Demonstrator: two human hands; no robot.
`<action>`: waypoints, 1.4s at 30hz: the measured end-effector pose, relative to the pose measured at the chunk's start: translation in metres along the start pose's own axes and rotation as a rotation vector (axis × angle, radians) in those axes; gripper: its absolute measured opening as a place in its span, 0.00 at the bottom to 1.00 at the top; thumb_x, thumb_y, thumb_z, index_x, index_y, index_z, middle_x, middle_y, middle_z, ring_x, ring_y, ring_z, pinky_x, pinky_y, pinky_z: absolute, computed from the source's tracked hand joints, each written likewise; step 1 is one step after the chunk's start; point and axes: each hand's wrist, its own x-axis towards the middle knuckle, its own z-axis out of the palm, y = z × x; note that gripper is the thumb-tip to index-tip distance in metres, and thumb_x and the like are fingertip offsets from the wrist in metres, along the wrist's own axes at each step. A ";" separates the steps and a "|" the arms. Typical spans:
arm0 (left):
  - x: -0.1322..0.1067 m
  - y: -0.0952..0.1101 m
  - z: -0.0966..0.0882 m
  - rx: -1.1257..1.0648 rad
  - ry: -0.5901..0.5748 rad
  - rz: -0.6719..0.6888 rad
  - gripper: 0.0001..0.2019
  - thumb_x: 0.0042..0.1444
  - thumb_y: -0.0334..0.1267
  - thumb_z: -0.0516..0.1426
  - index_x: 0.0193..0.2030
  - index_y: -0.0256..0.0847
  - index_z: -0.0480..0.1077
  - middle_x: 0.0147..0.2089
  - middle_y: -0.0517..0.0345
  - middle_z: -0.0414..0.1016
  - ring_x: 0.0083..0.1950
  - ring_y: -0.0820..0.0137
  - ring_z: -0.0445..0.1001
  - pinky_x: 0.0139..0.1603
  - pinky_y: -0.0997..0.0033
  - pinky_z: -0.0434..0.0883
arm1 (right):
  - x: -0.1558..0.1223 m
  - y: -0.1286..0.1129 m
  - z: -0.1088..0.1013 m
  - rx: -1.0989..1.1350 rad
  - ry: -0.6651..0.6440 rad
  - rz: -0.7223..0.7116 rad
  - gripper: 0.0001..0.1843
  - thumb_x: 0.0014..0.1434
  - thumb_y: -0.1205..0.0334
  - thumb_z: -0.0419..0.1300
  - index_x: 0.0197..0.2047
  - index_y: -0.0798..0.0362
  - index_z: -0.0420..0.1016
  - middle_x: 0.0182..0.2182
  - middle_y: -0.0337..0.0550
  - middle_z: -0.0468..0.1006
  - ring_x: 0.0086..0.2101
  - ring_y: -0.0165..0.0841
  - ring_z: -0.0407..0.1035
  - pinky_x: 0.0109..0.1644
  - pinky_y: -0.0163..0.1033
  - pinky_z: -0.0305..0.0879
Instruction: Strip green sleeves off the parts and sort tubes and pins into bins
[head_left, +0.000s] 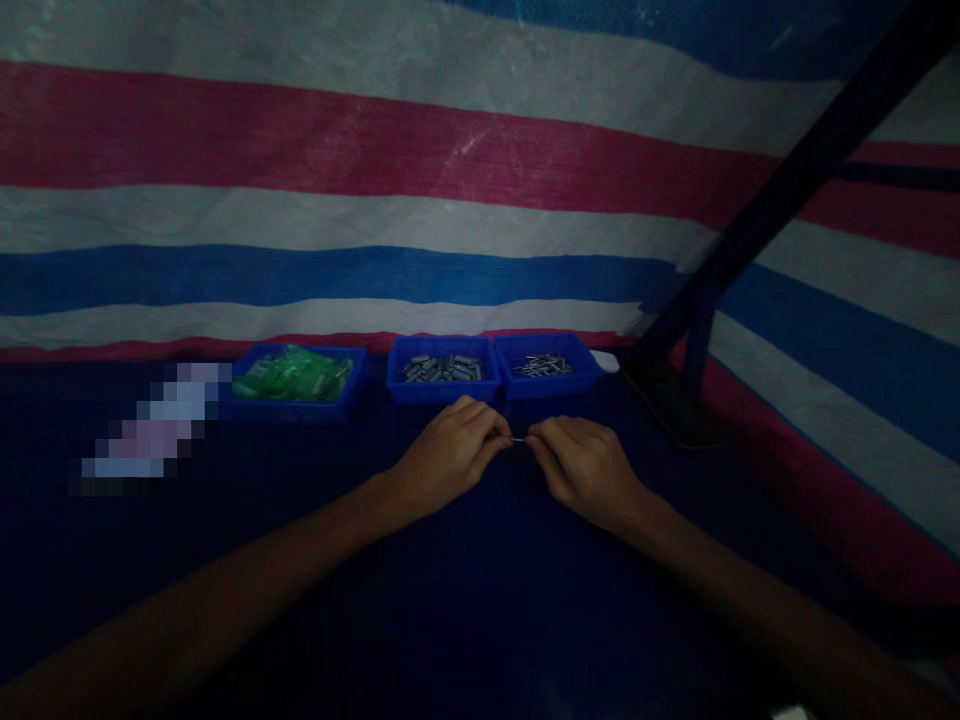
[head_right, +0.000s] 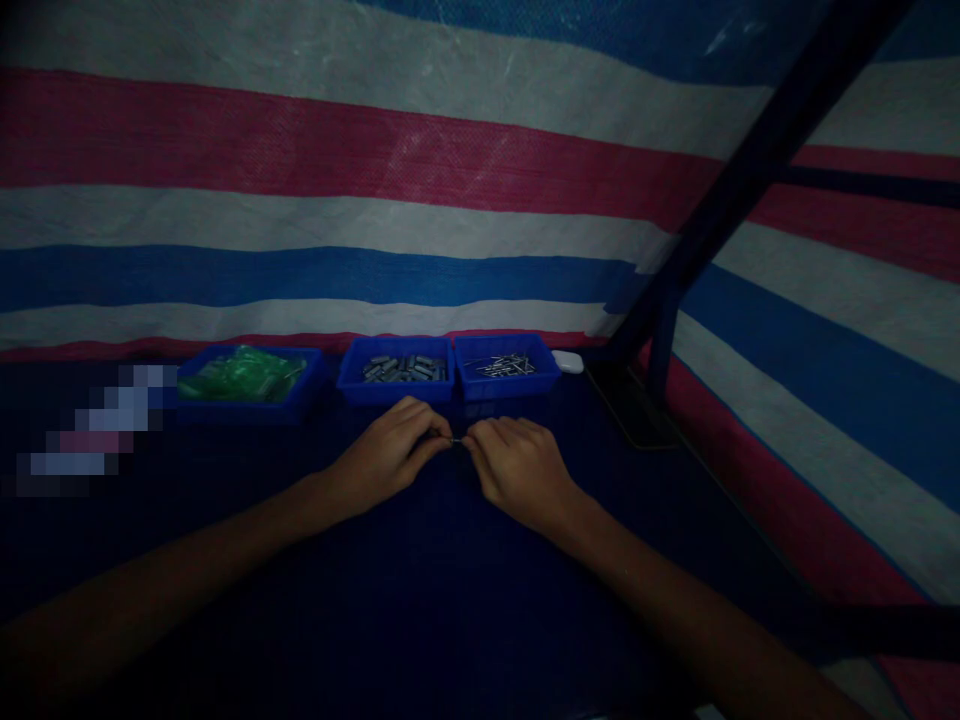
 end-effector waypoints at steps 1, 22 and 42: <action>0.000 0.001 -0.002 0.022 0.007 0.010 0.07 0.60 0.37 0.50 0.38 0.36 0.66 0.37 0.55 0.70 0.43 0.67 0.66 0.47 0.65 0.65 | 0.005 0.006 -0.001 -0.036 0.021 0.015 0.15 0.63 0.63 0.45 0.30 0.55 0.69 0.23 0.43 0.74 0.24 0.31 0.68 0.30 0.35 0.57; -0.042 -0.025 -0.028 0.113 -0.087 -0.275 0.17 0.63 0.43 0.40 0.34 0.39 0.64 0.39 0.54 0.65 0.40 0.67 0.70 0.43 0.59 0.71 | -0.023 0.085 0.002 0.645 0.108 0.746 0.16 0.53 0.47 0.56 0.34 0.52 0.69 0.29 0.38 0.71 0.30 0.34 0.67 0.33 0.36 0.62; -0.083 -0.010 -0.035 -0.349 0.244 -0.476 0.09 0.55 0.39 0.53 0.29 0.41 0.56 0.62 0.46 0.57 0.57 0.58 0.65 0.45 0.58 0.72 | -0.028 0.059 0.000 0.965 0.359 0.993 0.22 0.52 0.53 0.59 0.50 0.52 0.72 0.38 0.45 0.79 0.33 0.40 0.75 0.36 0.45 0.71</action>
